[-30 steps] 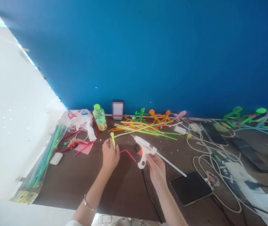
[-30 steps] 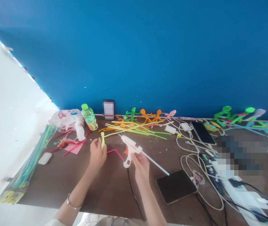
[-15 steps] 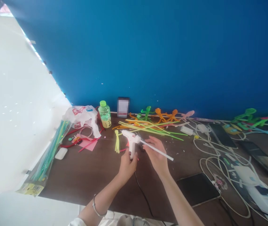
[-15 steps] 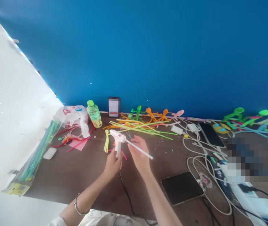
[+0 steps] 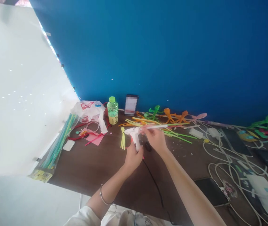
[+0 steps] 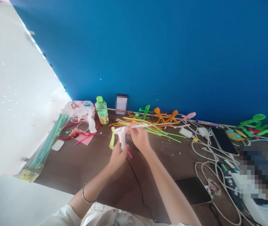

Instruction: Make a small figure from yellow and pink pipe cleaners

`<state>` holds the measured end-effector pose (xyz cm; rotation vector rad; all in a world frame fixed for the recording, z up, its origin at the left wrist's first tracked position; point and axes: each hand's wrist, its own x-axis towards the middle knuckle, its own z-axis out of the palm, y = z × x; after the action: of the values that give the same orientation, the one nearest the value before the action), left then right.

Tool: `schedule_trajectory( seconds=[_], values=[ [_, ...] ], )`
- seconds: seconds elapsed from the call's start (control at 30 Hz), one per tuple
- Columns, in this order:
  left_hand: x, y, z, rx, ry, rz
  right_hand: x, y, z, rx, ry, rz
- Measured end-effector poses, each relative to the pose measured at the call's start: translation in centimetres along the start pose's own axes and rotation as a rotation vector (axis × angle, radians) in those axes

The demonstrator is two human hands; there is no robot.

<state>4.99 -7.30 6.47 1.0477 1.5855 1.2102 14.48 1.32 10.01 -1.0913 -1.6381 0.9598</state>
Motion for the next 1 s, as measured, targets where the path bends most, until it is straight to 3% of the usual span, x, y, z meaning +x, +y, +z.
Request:
schedule_trajectory(
  seconds=[0.23,1.0],
  values=[
    [0.2,-0.3,-0.1,-0.043,-0.064,0.028,-0.5,0.3,0.0,-0.092,0.076,-0.021],
    [1.5,-2.1,-0.4,0.036,-0.060,0.059,0.0,1.0,1.6,-0.113,0.163,-0.009]
  ],
)
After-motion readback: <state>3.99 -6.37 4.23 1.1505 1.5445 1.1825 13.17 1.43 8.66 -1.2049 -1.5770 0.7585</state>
